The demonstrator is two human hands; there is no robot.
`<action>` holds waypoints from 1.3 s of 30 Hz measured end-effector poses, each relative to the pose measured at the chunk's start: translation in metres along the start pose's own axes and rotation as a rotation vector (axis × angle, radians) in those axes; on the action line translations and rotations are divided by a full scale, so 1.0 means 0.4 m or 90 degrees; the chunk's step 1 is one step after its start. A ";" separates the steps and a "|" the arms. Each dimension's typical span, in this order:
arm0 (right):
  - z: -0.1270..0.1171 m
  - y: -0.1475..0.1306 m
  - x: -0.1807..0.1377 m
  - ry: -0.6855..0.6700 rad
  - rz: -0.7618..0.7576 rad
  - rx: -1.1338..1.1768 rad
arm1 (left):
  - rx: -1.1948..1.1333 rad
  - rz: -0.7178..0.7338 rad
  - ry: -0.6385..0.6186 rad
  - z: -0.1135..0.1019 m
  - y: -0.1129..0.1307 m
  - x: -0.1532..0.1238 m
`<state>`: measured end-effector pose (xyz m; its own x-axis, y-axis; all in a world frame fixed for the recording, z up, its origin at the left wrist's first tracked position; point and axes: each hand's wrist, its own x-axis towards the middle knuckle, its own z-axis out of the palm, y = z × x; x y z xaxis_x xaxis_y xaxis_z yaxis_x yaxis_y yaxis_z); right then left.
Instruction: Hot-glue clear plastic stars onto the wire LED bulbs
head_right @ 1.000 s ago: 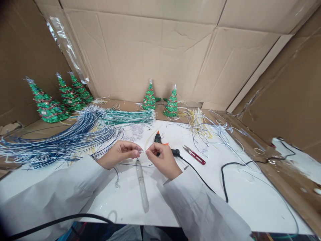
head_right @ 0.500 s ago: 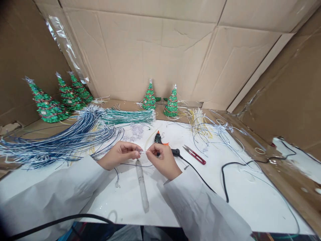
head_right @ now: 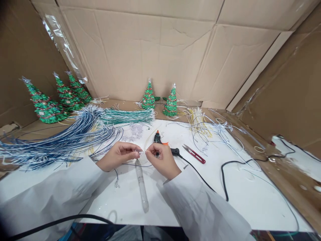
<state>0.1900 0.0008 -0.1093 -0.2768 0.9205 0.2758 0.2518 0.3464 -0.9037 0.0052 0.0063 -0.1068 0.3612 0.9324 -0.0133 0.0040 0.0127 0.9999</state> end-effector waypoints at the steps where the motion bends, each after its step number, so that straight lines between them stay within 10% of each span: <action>1: 0.000 0.000 -0.001 0.000 -0.001 0.000 | 0.004 0.001 0.000 0.000 0.000 0.000; 39: 0.011 0.005 -0.004 0.029 0.019 0.040 | 0.016 0.046 -0.001 -0.002 -0.013 0.003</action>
<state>0.1867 -0.0007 -0.1132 -0.2276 0.9381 0.2610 0.1998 0.3073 -0.9304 0.0047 0.0077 -0.1120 0.3634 0.9298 0.0582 0.0020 -0.0632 0.9980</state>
